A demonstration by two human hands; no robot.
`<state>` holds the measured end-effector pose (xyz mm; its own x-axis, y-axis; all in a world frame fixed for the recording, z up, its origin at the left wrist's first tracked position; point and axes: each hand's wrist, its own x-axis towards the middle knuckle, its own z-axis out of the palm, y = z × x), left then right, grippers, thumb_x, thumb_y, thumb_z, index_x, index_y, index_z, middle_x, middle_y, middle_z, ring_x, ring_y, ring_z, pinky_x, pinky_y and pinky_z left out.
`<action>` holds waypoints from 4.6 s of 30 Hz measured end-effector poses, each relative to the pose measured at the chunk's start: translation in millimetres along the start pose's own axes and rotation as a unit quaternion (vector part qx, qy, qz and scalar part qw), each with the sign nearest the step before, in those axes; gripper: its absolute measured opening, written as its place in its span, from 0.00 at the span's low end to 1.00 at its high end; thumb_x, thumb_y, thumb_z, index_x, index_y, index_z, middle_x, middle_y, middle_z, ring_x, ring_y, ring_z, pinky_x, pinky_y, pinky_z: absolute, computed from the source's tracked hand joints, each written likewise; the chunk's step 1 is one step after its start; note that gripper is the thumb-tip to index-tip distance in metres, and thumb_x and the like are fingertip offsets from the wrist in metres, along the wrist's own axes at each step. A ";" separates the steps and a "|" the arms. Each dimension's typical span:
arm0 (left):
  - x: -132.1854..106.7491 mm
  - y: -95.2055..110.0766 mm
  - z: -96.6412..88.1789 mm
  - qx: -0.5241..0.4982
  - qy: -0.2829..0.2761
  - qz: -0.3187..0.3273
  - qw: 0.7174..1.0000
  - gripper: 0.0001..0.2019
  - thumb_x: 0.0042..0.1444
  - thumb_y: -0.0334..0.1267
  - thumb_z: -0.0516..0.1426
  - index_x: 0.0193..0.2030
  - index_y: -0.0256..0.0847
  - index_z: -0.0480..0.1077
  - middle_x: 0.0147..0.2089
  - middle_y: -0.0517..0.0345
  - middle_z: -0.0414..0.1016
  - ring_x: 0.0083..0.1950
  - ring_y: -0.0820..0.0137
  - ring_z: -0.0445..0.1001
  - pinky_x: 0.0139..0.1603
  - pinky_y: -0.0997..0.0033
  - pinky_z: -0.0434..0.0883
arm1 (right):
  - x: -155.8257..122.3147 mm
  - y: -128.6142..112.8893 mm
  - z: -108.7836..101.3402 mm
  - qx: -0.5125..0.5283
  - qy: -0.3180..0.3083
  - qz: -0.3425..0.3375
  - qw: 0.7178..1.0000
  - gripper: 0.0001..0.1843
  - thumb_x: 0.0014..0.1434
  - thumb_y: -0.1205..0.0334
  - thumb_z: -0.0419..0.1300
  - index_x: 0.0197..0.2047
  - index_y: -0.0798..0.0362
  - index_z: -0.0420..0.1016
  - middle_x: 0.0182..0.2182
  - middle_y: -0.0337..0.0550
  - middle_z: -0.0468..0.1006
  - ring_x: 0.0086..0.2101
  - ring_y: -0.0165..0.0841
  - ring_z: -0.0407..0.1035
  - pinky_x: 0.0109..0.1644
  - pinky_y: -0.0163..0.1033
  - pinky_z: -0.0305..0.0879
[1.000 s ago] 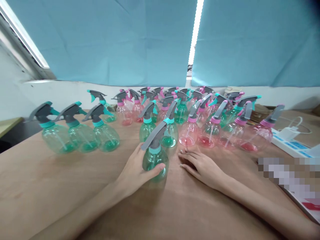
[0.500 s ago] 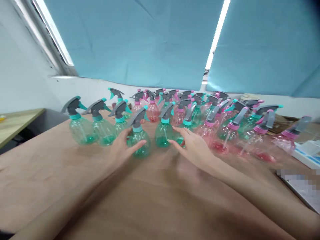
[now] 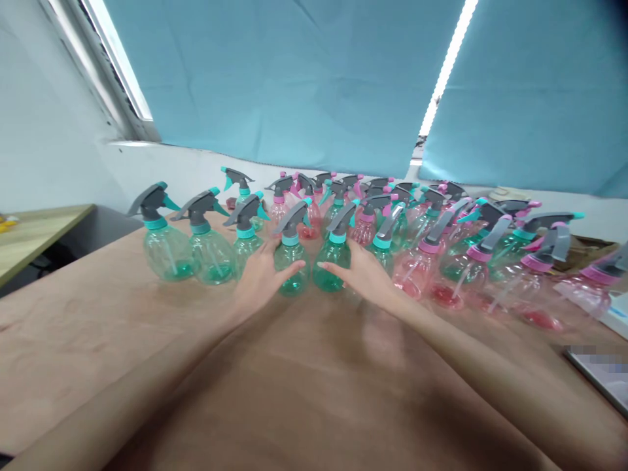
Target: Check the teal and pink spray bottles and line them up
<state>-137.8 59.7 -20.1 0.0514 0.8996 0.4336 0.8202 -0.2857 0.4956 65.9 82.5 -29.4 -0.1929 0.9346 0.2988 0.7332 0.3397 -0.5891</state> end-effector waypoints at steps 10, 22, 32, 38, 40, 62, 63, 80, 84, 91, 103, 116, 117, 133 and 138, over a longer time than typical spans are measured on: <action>3.2 -5.2 17.9 0.039 0.025 0.003 0.999 0.33 0.59 0.51 0.53 0.65 0.32 0.51 0.62 0.36 0.64 0.62 0.51 0.64 0.59 0.49 0.64 | 5.8 0.4 2.1 -0.010 -0.018 0.022 1.000 0.41 0.54 0.46 0.62 0.62 0.62 0.55 0.39 0.57 0.75 0.36 0.47 0.74 0.34 0.45 0.69; -21.8 4.1 3.3 0.010 0.042 0.016 0.999 0.28 0.60 0.42 0.53 0.65 0.42 0.49 0.63 0.44 0.60 0.64 0.55 0.61 0.61 0.49 0.64 | 7.9 2.6 -4.2 0.030 -0.077 0.024 0.996 0.37 0.51 0.42 0.64 0.55 0.58 0.59 0.27 0.44 0.75 0.22 0.38 0.72 0.24 0.42 0.67; -57.8 39.7 -8.9 -0.111 -0.079 -0.016 0.991 0.27 0.56 0.50 0.57 0.60 0.44 0.58 0.62 0.48 0.65 0.62 0.56 0.66 0.58 0.49 0.68 | -47.5 6.1 -12.9 0.021 -0.053 -0.115 0.992 0.38 0.55 0.42 0.59 0.62 0.53 0.54 0.53 0.57 0.69 0.51 0.50 0.67 0.47 0.52 0.66; -49.8 90.7 -1.0 -0.235 -0.140 0.014 0.962 0.28 0.55 0.43 0.59 0.61 0.44 0.58 0.59 0.48 0.69 0.56 0.59 0.71 0.55 0.55 0.71 | -99.9 0.5 -31.3 0.019 -0.071 -0.137 0.988 0.35 0.56 0.41 0.59 0.59 0.52 0.58 0.48 0.53 0.72 0.44 0.47 0.71 0.42 0.50 0.68; -50.4 104.9 6.0 -0.275 -0.141 0.023 0.951 0.27 0.55 0.42 0.59 0.61 0.44 0.58 0.57 0.49 0.70 0.51 0.61 0.74 0.51 0.58 0.73 | -112.4 0.2 -38.2 0.002 -0.096 -0.138 0.986 0.33 0.56 0.40 0.57 0.56 0.53 0.60 0.43 0.52 0.74 0.40 0.46 0.73 0.38 0.48 0.68; -31.8 137.9 40.2 -0.307 -0.140 0.064 0.939 0.16 0.45 0.30 0.52 0.42 0.42 0.70 0.33 0.60 0.70 0.35 0.67 0.68 0.38 0.67 0.67 | -114.0 101.0 -44.9 -0.052 -0.121 -0.202 0.970 0.41 0.58 0.35 0.51 0.64 0.57 0.58 0.59 0.61 0.65 0.60 0.50 0.58 0.61 0.58 0.55; -31.0 139.0 40.5 -0.310 -0.149 0.060 0.937 0.15 0.44 0.31 0.51 0.40 0.41 0.70 0.32 0.60 0.70 0.32 0.68 0.67 0.35 0.68 0.66 | -113.2 105.4 -43.6 -0.052 -0.125 -0.199 0.971 0.41 0.58 0.35 0.51 0.64 0.57 0.58 0.60 0.60 0.64 0.61 0.49 0.55 0.63 0.58 0.53; -27.2 135.1 36.7 -0.332 -0.190 0.064 0.922 0.05 0.47 0.33 0.52 0.32 0.44 0.63 0.24 0.65 0.60 0.25 0.72 0.61 0.25 0.72 0.58 | -112.3 122.0 -44.3 0.003 -0.166 -0.172 0.971 0.36 0.63 0.40 0.47 0.68 0.52 0.53 0.66 0.51 0.56 0.64 0.43 0.49 0.66 0.56 0.47; -28.5 134.8 36.7 -0.352 -0.204 0.062 0.911 0.04 0.49 0.33 0.52 0.34 0.44 0.63 0.27 0.65 0.59 0.24 0.74 0.58 0.25 0.72 0.57 | -115.4 124.7 -43.7 0.010 -0.145 -0.159 0.976 0.39 0.63 0.38 0.46 0.69 0.53 0.49 0.65 0.53 0.57 0.64 0.45 0.49 0.65 0.57 0.48; -28.3 131.9 37.5 -0.321 -0.195 0.080 0.923 0.04 0.48 0.33 0.52 0.32 0.44 0.63 0.32 0.60 0.67 0.30 0.69 0.65 0.29 0.69 0.63 | -114.3 120.3 -46.3 0.010 -0.153 -0.149 0.977 0.33 0.66 0.43 0.45 0.68 0.53 0.52 0.64 0.52 0.59 0.64 0.44 0.51 0.65 0.57 0.49; -29.1 131.4 41.6 -0.278 -0.153 0.101 0.943 0.07 0.50 0.33 0.52 0.37 0.45 0.64 0.29 0.63 0.64 0.28 0.70 0.65 0.30 0.69 0.65 | -114.8 119.3 -37.6 -0.070 -0.097 -0.126 0.985 0.26 0.66 0.50 0.49 0.64 0.52 0.62 0.62 0.52 0.63 0.62 0.44 0.55 0.63 0.56 0.57; -29.0 130.0 44.7 -0.315 -0.162 0.096 0.930 0.07 0.52 0.36 0.54 0.39 0.44 0.64 0.31 0.61 0.69 0.30 0.70 0.70 0.34 0.68 0.73 | -113.0 119.0 -40.1 -0.084 -0.112 -0.127 0.982 0.27 0.67 0.49 0.47 0.63 0.53 0.63 0.63 0.50 0.63 0.63 0.42 0.53 0.65 0.53 0.54; -28.8 130.5 44.4 -0.318 -0.164 0.091 0.929 0.06 0.53 0.37 0.53 0.39 0.44 0.64 0.31 0.61 0.68 0.31 0.70 0.70 0.35 0.67 0.73 | -113.1 118.9 -40.2 -0.085 -0.113 -0.128 0.982 0.27 0.67 0.49 0.47 0.63 0.53 0.63 0.63 0.50 0.63 0.63 0.42 0.53 0.65 0.53 0.53; -28.5 129.9 44.2 -0.310 -0.164 0.111 0.930 0.04 0.52 0.34 0.52 0.37 0.43 0.62 0.30 0.63 0.61 0.27 0.74 0.63 0.31 0.72 0.69 | -113.2 119.8 -39.5 -0.089 -0.110 -0.131 0.981 0.27 0.67 0.49 0.47 0.63 0.53 0.63 0.61 0.50 0.65 0.63 0.41 0.54 0.65 0.52 0.54; -28.5 130.0 44.6 -0.308 -0.162 0.113 0.931 0.03 0.52 0.34 0.52 0.33 0.43 0.60 0.29 0.64 0.59 0.28 0.73 0.62 0.32 0.71 0.70 | -113.2 120.1 -39.2 -0.085 -0.106 -0.133 0.982 0.27 0.67 0.49 0.47 0.63 0.53 0.63 0.61 0.50 0.65 0.62 0.42 0.54 0.64 0.52 0.55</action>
<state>-7.2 11.6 -1.6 0.4340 0.8176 0.3784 0.2906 -0.5246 0.8002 201.4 13.4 -104.6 -0.5111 0.8221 0.2510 0.7326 0.5694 -0.3729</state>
